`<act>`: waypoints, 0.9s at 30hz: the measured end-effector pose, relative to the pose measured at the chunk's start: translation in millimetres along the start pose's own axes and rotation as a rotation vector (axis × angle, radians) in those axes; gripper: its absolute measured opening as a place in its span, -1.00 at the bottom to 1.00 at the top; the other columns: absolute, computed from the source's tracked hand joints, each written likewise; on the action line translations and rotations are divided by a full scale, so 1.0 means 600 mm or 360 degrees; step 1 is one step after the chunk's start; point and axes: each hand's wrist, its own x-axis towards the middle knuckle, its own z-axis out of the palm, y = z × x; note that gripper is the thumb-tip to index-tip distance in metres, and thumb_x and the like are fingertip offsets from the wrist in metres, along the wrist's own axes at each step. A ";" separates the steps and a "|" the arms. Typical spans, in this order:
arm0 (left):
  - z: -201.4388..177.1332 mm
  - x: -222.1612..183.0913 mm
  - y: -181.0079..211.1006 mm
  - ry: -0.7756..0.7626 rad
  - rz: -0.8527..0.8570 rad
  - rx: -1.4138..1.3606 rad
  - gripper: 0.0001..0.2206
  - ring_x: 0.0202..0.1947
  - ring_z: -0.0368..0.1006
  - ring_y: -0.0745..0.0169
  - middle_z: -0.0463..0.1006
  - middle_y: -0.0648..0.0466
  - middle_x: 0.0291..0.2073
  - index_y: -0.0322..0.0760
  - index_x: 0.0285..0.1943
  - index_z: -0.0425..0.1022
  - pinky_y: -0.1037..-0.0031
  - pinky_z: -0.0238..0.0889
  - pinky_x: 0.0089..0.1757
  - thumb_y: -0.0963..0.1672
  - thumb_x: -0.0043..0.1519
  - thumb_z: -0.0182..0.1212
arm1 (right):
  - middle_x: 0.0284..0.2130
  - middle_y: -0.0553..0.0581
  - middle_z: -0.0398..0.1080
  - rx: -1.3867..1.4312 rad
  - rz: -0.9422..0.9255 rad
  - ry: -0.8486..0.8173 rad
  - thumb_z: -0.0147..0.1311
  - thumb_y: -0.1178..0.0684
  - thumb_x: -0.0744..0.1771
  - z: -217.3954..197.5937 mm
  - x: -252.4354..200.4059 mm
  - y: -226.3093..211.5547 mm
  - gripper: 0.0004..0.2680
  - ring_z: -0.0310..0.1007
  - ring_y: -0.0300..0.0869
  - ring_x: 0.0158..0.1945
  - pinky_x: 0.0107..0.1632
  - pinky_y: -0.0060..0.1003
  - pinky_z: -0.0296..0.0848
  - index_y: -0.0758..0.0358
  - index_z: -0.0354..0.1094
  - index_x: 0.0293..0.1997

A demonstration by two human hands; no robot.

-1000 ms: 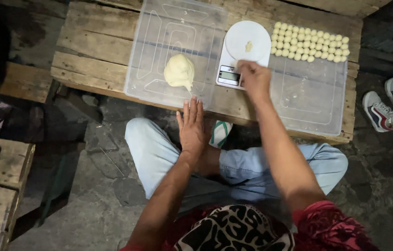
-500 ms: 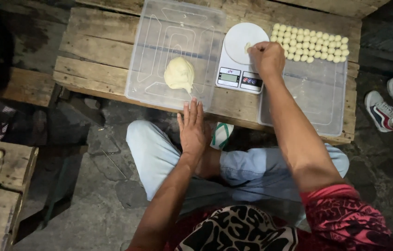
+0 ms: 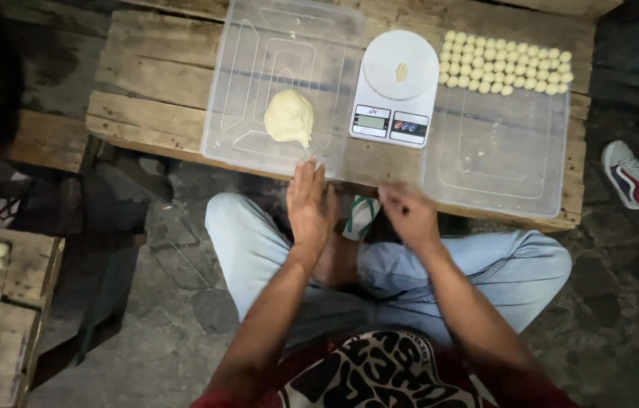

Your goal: Portioning dough by weighing small pieces on a digital scale and rolling them into uniform balls.

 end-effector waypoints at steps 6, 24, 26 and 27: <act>0.002 0.070 -0.009 0.0575 -0.0295 -0.0213 -0.66 -0.26 0.44 0.15 0.42 0.21 -0.29 -0.08 -0.10 0.55 0.38 0.34 -0.15 0.03 0.07 0.55 | -0.37 0.09 0.60 0.0496 -0.0072 -0.0190 0.22 0.21 0.34 0.007 -0.046 0.027 -0.88 0.48 -0.14 -0.53 -0.41 -0.22 0.50 0.17 0.62 -0.08; -0.026 0.124 -0.002 0.0326 -0.1074 -0.0387 -0.82 -0.25 0.62 -0.02 0.58 0.28 -0.38 0.14 -0.27 0.63 0.16 0.48 -0.12 0.10 0.12 0.35 | -0.41 0.25 0.55 0.0543 0.0209 -0.0253 0.21 0.09 0.39 0.027 -0.041 0.056 -0.89 0.52 -0.06 -0.38 -0.33 -0.17 0.51 0.29 0.59 -0.09; -0.033 0.125 -0.001 0.0255 -0.1115 -0.0562 -0.84 -0.13 0.61 -0.06 0.59 0.26 -0.31 0.15 -0.26 0.65 0.15 0.46 -0.02 0.08 0.10 0.34 | -0.37 0.34 0.55 0.0610 0.0234 -0.0254 0.22 0.11 0.38 0.033 -0.040 0.065 -0.88 0.51 -0.01 -0.40 -0.40 -0.14 0.50 0.33 0.57 -0.06; -0.035 0.126 -0.001 0.0255 -0.1115 -0.0561 -0.84 -0.13 0.61 -0.06 0.59 0.26 -0.31 0.15 -0.26 0.65 0.15 0.46 -0.02 0.08 0.10 0.34 | -0.37 0.34 0.55 0.0611 0.0234 -0.0253 0.22 0.11 0.38 0.033 -0.038 0.063 -0.88 0.51 -0.01 -0.40 -0.40 -0.14 0.50 0.33 0.57 -0.06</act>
